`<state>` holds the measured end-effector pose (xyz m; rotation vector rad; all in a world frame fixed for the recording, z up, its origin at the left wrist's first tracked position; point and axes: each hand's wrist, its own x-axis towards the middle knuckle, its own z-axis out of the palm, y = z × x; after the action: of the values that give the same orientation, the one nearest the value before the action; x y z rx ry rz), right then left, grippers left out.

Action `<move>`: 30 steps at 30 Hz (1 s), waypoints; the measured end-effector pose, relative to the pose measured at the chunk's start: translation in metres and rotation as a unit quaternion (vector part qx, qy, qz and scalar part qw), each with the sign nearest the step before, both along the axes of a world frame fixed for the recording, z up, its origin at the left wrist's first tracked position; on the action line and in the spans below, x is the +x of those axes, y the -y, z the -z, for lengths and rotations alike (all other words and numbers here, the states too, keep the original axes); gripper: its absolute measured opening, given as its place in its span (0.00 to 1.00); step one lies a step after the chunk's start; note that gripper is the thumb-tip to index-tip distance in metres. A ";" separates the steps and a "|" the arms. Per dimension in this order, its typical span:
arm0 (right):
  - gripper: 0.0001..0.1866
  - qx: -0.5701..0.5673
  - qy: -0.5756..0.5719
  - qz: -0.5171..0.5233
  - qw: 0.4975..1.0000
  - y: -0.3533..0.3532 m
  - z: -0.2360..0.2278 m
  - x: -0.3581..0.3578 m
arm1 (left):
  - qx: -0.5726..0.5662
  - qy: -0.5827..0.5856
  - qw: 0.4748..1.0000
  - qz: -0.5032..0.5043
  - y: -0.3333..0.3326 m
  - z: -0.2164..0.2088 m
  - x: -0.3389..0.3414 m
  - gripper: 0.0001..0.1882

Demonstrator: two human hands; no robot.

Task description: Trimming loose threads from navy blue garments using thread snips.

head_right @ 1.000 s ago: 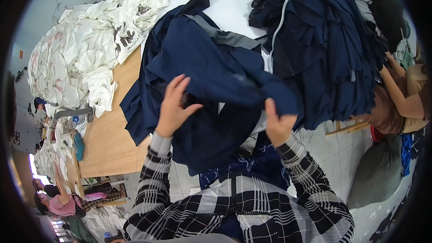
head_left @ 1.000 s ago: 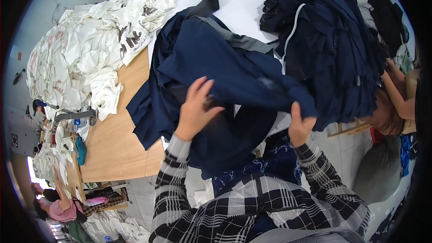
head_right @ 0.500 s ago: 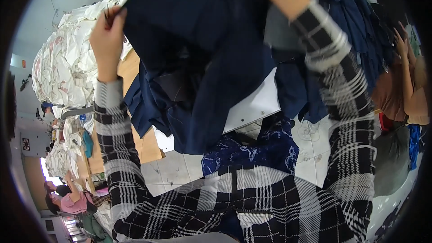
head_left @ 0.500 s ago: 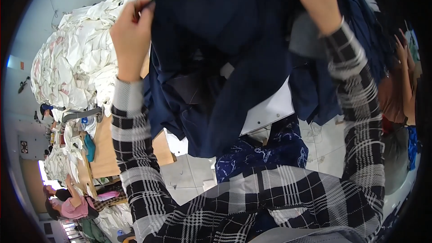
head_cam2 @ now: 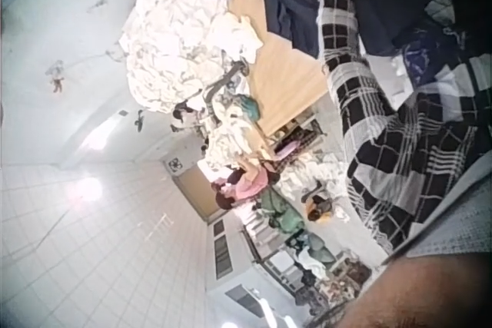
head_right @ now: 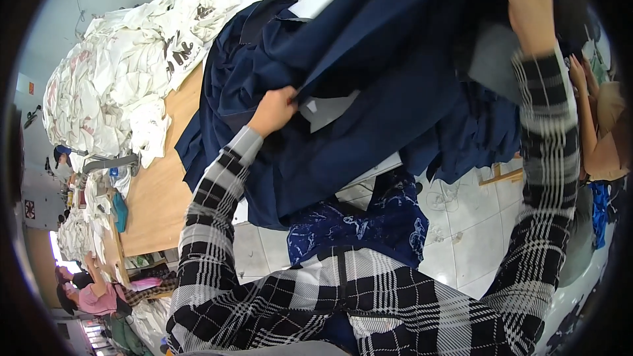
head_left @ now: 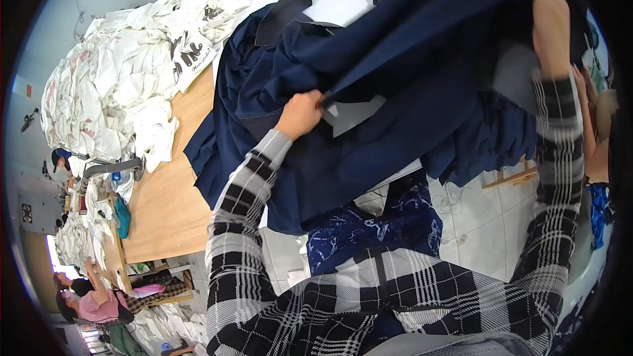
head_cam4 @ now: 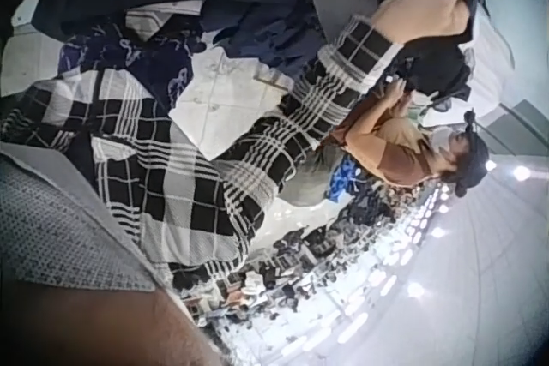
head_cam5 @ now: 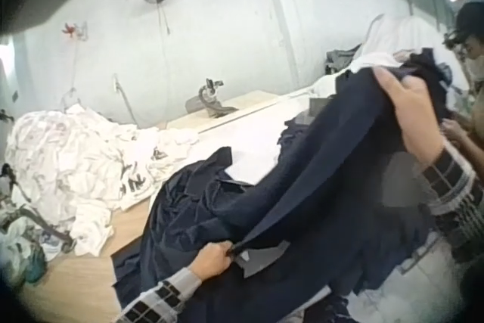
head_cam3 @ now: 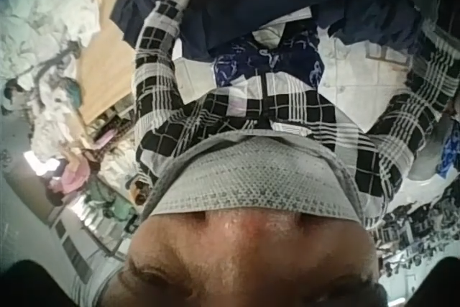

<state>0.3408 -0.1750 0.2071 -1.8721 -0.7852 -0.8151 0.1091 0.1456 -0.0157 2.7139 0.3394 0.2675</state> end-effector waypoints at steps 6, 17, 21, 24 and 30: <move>0.16 -0.399 0.113 -0.237 0.879 0.087 0.131 -0.118 | -0.118 -0.211 0.964 0.111 0.016 -0.100 -0.108 0.07; 0.31 -0.559 -0.344 -0.431 0.619 0.054 0.217 -0.157 | -0.044 -0.139 0.961 -0.234 -0.024 -0.143 -0.239 0.09; 0.17 -0.292 -0.324 -0.631 0.641 0.017 0.153 -0.099 | -0.072 -0.163 0.954 -0.243 -0.019 -0.119 -0.250 0.10; 0.12 -0.159 -0.373 -0.372 0.835 -0.049 0.147 -0.050 | -0.144 -0.155 0.951 -0.227 -0.005 -0.122 -0.251 0.14; 0.30 -0.417 -0.084 -0.079 0.901 -0.188 0.234 0.026 | -0.132 -0.069 0.959 -0.242 0.027 -0.149 -0.255 0.17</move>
<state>0.3668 0.0128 -0.0267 -2.5274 -1.2849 -0.1879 -0.1459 0.1183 0.1329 2.3537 1.0087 0.1506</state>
